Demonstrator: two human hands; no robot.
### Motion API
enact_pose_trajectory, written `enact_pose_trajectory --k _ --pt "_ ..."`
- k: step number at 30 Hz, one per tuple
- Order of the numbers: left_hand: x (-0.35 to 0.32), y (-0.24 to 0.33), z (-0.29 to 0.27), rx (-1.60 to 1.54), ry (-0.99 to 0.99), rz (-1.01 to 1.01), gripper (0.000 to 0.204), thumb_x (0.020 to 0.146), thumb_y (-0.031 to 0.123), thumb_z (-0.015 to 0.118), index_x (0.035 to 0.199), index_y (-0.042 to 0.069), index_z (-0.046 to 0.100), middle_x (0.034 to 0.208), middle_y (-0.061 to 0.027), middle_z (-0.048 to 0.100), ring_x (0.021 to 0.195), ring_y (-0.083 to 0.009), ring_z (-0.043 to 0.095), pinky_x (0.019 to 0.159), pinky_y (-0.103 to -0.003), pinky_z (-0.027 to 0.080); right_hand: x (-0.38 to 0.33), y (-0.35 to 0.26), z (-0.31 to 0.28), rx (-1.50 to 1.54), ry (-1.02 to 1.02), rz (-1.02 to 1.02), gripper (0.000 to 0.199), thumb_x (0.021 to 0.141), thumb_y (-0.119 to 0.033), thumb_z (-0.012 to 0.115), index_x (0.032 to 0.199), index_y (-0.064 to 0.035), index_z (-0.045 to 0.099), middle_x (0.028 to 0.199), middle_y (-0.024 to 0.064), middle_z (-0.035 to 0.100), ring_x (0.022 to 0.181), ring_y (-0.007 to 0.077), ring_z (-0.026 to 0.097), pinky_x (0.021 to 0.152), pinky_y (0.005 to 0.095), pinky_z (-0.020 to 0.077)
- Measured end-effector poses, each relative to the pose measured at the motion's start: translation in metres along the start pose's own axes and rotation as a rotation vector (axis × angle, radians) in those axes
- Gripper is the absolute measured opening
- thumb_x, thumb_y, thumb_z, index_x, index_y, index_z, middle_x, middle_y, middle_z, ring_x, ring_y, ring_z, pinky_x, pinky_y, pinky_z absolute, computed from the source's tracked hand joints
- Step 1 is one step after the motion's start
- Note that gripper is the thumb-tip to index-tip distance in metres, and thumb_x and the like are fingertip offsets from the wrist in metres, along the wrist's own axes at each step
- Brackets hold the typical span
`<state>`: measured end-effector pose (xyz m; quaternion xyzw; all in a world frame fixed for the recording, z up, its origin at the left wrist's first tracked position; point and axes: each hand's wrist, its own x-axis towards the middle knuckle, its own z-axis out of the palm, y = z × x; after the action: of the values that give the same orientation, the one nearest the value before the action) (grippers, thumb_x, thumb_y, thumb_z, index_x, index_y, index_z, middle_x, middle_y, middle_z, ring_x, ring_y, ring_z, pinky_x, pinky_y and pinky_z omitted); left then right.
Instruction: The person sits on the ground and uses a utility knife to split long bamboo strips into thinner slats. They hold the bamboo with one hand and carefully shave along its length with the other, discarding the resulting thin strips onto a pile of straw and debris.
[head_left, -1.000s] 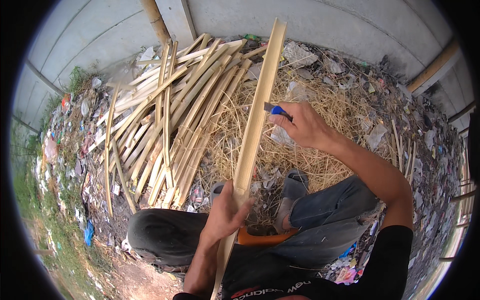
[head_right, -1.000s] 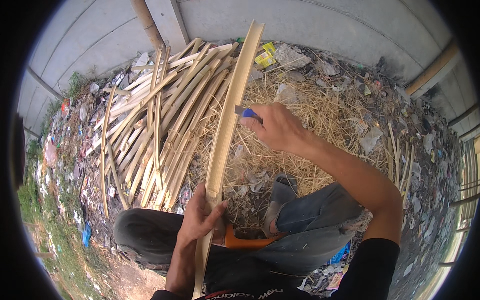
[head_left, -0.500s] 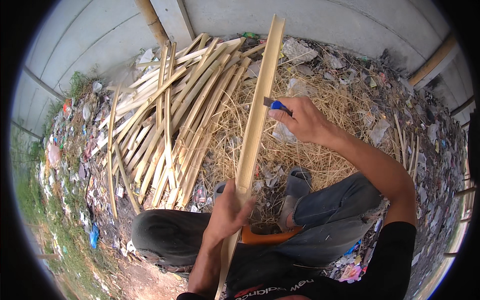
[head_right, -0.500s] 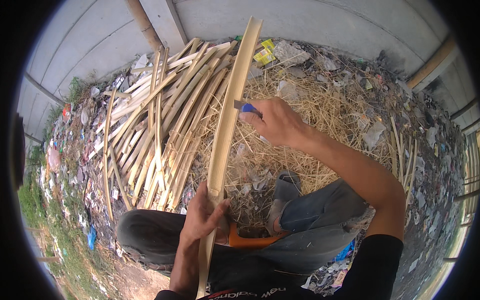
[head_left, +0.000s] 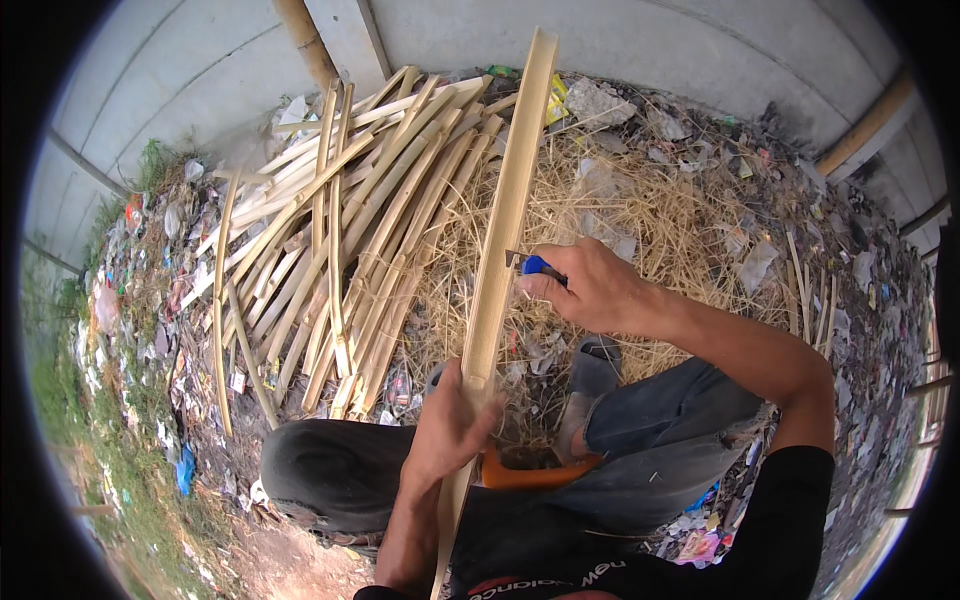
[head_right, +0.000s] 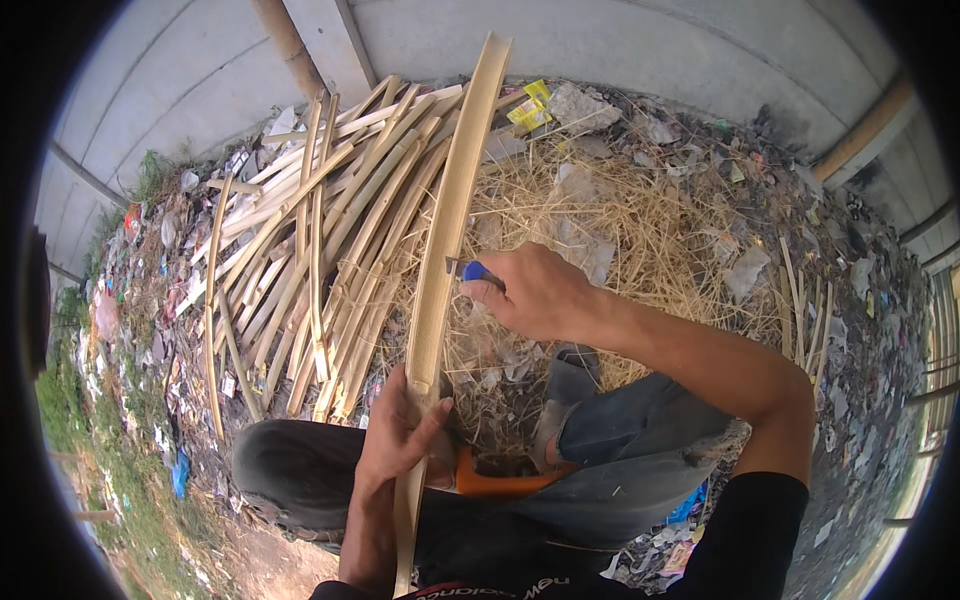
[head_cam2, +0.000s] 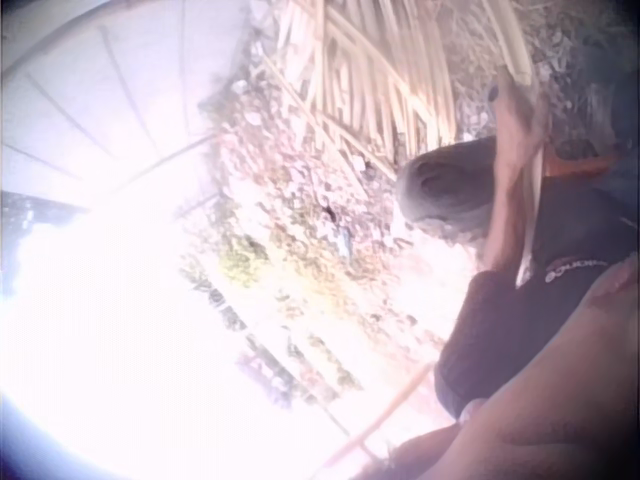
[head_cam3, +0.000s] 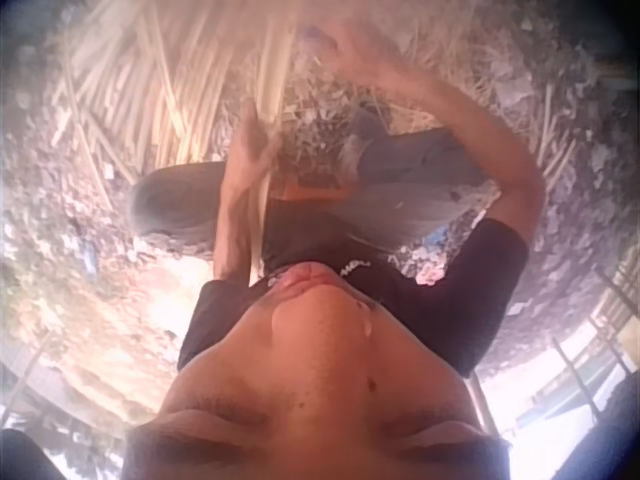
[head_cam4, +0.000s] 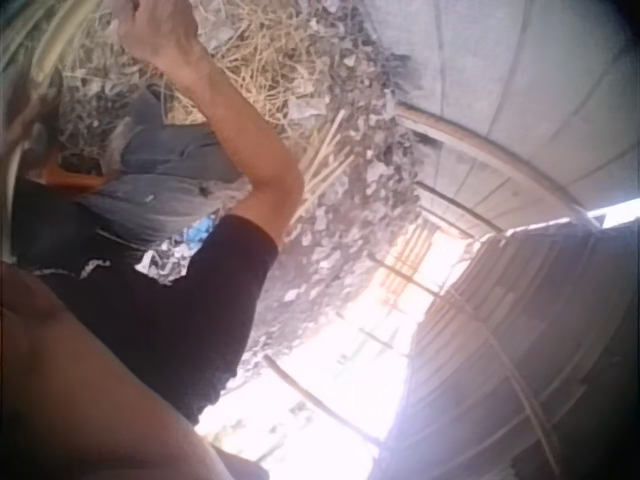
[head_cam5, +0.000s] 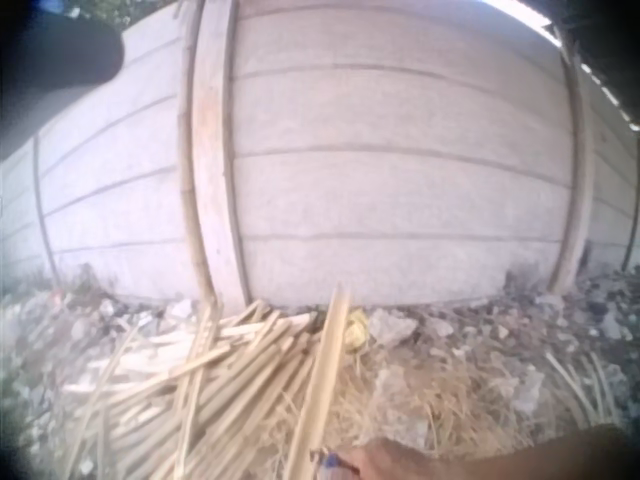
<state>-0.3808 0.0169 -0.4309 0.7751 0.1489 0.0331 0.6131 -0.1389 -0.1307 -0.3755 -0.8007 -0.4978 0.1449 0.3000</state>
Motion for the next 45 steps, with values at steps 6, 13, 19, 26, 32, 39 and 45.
enact_pose_trajectory --k 6,13,19,26,32,39,45 --pt "-0.002 0.005 -0.001 -0.028 -0.007 -0.016 0.039 0.094 0.008 0.071 0.126 -0.003 0.051 0.102 -0.0062 0.061 0.095 -0.0113 0.055 0.085 -0.028 0.048 0.002 -0.002 0.009 -0.073 0.065 0.038 0.058 0.098 -0.055 0.06 0.075 -0.002 0.068 0.054 0.0162 0.06 0.052 0.0353 0.063 0.056 0.0469 0.0497" --pt "-0.004 0.008 0.0 -0.17 -0.037 -0.024 0.041 0.094 0.007 0.07 0.129 -0.004 0.051 0.108 -0.0071 0.062 0.1 -0.0119 0.056 0.088 -0.028 0.047 0.003 -0.006 0.001 0.07 -0.042 0.026 0.063 0.098 -0.06 0.059 0.067 -0.0048 0.066 0.051 0.0103 0.057 0.048 0.0273 0.058 0.052 0.041 0.0462" --pt "0.002 0.002 0.003 0.048 0.084 0.33 0.041 0.094 0.011 0.071 0.124 -0.005 0.049 0.084 -0.0091 0.065 0.069 -0.0163 0.063 0.06 -0.034 0.052 -0.001 -0.008 -0.006 0.139 -0.265 -0.167 0.061 0.098 -0.051 0.066 0.059 -0.0048 0.055 0.046 0.0075 0.046 0.043 0.0233 0.049 0.048 0.0395 0.0389" --pt "0.001 0.007 -0.012 -0.131 0.112 -0.083 0.035 0.094 0.007 0.07 0.121 -0.001 0.049 0.09 -0.0061 0.066 0.069 -0.0121 0.06 0.059 -0.03 0.051 -0.01 -0.043 0.001 0.19 -0.307 -0.272 0.059 0.1 -0.055 0.056 0.073 -0.0028 0.064 0.058 0.0167 0.058 0.055 0.0374 0.058 0.056 0.0457 0.0455" --pt "0.005 0.001 -0.002 -0.174 0.105 0.034 0.037 0.094 0.011 0.072 0.121 -0.002 0.05 0.088 -0.0064 0.065 0.064 -0.0087 0.059 0.052 -0.024 0.047 0.007 -0.01 -0.015 0.118 0.059 -0.029 0.042 0.107 -0.036 0.052 0.09 0.0013 0.064 0.065 0.0181 0.062 0.055 0.0351 0.059 0.057 0.0449 0.0452" --pt "0.004 -0.003 0.005 -0.087 0.034 0.047 0.042 0.095 0.012 0.07 0.128 -0.003 0.048 0.089 -0.0076 0.065 0.064 -0.0128 0.063 0.056 -0.028 0.051 0.018 -0.002 -0.022 -0.087 0.096 0.136 0.041 0.105 -0.037 0.054 0.093 -0.0002 0.067 0.066 0.0198 0.063 0.06 0.0387 0.063 0.059 0.0485 0.0476" --pt "0.004 0.003 -0.001 -0.106 0.043 -0.028 0.043 0.095 0.006 0.068 0.132 -0.003 0.048 0.105 -0.0062 0.062 0.094 -0.0093 0.057 0.083 -0.027 0.049 0.0 -0.007 0.02 -0.092 -0.038 -0.123 0.045 0.105 -0.04 0.053 0.084 -0.0013 0.065 0.059 0.0211 0.06 0.06 0.0436 0.064 0.058 0.0524 0.0492"
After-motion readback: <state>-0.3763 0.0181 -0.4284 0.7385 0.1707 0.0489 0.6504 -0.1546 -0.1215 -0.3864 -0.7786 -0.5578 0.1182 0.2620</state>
